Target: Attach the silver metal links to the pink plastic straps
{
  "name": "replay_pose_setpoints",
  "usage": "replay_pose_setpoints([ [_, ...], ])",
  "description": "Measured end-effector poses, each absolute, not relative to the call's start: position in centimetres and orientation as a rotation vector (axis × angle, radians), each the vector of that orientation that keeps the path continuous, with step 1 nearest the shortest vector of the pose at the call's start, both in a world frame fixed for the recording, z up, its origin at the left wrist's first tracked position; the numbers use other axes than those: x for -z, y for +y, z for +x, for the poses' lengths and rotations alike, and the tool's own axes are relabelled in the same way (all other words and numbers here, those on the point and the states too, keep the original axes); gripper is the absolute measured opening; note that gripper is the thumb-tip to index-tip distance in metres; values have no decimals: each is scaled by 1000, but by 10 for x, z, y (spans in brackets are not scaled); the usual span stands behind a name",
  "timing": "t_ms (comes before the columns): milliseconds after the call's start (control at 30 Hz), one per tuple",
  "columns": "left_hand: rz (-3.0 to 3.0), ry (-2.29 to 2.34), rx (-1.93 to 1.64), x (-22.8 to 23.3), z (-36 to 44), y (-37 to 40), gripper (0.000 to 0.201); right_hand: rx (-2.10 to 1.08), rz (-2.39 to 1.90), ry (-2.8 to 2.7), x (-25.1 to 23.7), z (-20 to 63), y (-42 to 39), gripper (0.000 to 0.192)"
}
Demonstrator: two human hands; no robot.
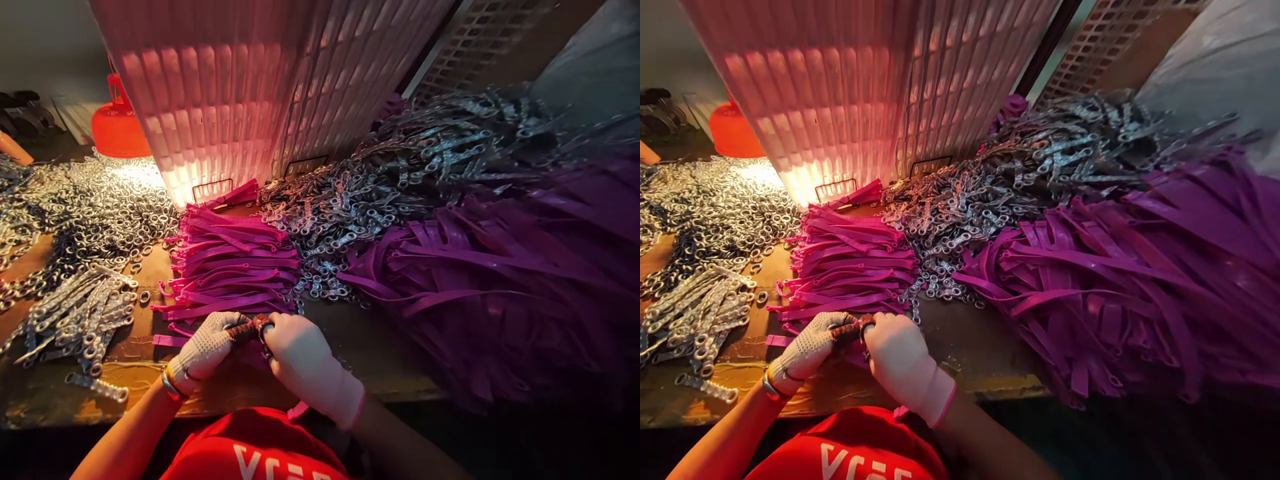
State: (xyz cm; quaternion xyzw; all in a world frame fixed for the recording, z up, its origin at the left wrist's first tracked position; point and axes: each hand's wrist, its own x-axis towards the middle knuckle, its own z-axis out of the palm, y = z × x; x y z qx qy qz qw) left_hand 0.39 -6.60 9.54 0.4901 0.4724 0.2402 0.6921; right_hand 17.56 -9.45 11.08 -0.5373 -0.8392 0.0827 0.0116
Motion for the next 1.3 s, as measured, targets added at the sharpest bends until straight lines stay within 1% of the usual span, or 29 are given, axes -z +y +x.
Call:
replay_pose_setpoints([
  [133, 1142, 973, -552, -94, 5, -62, 39, -153, -1649, -2602, -100, 179, -92, 17],
  [267, 1386, 982, -568, -85, 5, -59, 25, -322, -1668, -2512, -94, 183, -86, 19],
  [367, 1540, 972, -589, -75, 6, -55, 16, -320, -1798, -2457, -94, 181, -82, 21],
  [433, 1495, 966, -516, -69, 7, -51, 18, -289, -1872, -2466, -98, 179, -79, 22],
  [500, 1383, 970, -447, -65, 7, -48, 24, -322, -1878, -2498, -104, 179, -76, 25],
  [633, 1274, 1005, -450, -63, 8, -45, 35, -527, -1825, -2635, -115, 187, -66, 27],
  [700, 1309, 1026, -403, -62, 8, -44, 35, -622, -1883, -2672, -117, 190, -60, 26],
  [767, 1367, 1043, -364, -61, 9, -42, 30, -632, -1908, -2706, -117, 192, -57, 26],
  [900, 1360, 969, -376, -57, 12, -42, 25, -578, -1777, -2874, -111, 192, -58, 20],
  [967, 1301, 923, -385, -57, 13, -42, 25, -560, -1689, -2953, -110, 191, -61, 21],
  [1067, 1315, 890, -319, -66, 15, -34, 22, -551, -1569, -3023, -111, 195, -62, 23],
  [1167, 1425, 878, -301, -90, 16, -7, 17, -515, -1637, -2989, -119, 207, -52, 23],
  [1233, 1487, 942, -520, -114, 17, 20, 12, -449, -1771, -2912, -126, 220, -40, 21],
  [1300, 1483, 994, -843, -140, 16, 47, 10, -404, -1850, -2849, -133, 233, -27, 19],
])
